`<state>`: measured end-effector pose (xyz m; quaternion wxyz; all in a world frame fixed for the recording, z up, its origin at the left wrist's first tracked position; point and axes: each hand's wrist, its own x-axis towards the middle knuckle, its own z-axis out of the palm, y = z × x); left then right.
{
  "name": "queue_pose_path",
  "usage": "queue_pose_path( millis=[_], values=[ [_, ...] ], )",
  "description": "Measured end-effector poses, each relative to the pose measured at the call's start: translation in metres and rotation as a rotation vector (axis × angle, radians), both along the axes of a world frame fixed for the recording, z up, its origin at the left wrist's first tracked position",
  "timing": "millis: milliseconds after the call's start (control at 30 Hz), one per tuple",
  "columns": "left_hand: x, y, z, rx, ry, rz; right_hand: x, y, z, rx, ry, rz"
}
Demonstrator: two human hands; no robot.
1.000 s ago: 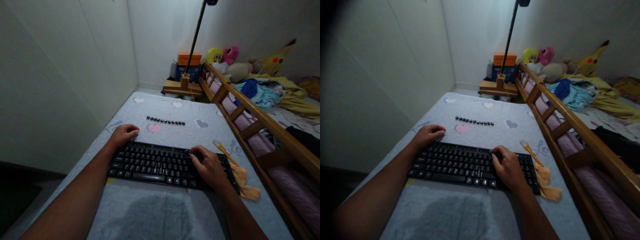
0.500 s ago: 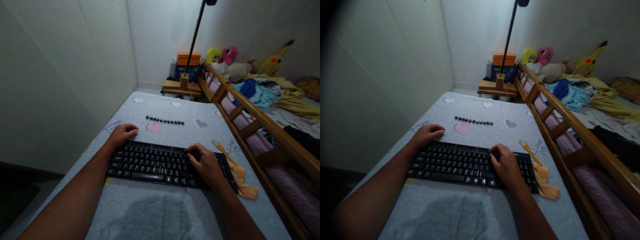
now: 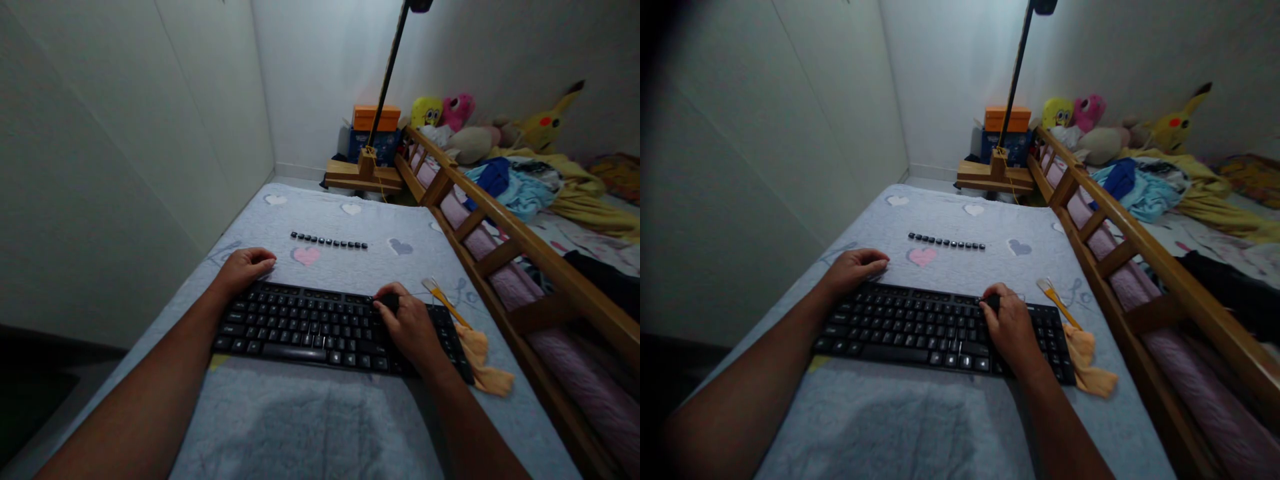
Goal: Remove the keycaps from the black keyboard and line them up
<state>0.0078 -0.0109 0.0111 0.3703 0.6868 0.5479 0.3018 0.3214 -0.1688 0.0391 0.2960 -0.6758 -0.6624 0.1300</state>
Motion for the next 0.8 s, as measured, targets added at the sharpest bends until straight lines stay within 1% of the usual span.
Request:
queue_pose_path(
  millis=[200, 500, 700, 800],
  values=[
    [0.000, -0.001, 0.002, 0.010, 0.008, -0.008, 0.003, 0.006, 0.003, -0.037, 0.008, 0.033],
    [-0.001, 0.001, -0.001, 0.016, 0.005, -0.018, 0.010, 0.018, 0.013, -0.130, 0.064, -0.014],
    [-0.002, 0.001, -0.002, 0.008, 0.019, -0.015, 0.020, 0.027, 0.018, -0.212, 0.080, 0.005],
    [-0.004, 0.004, -0.003, -0.001, 0.034, -0.021, 0.020, 0.027, 0.018, -0.214, 0.094, 0.002]
  ],
)
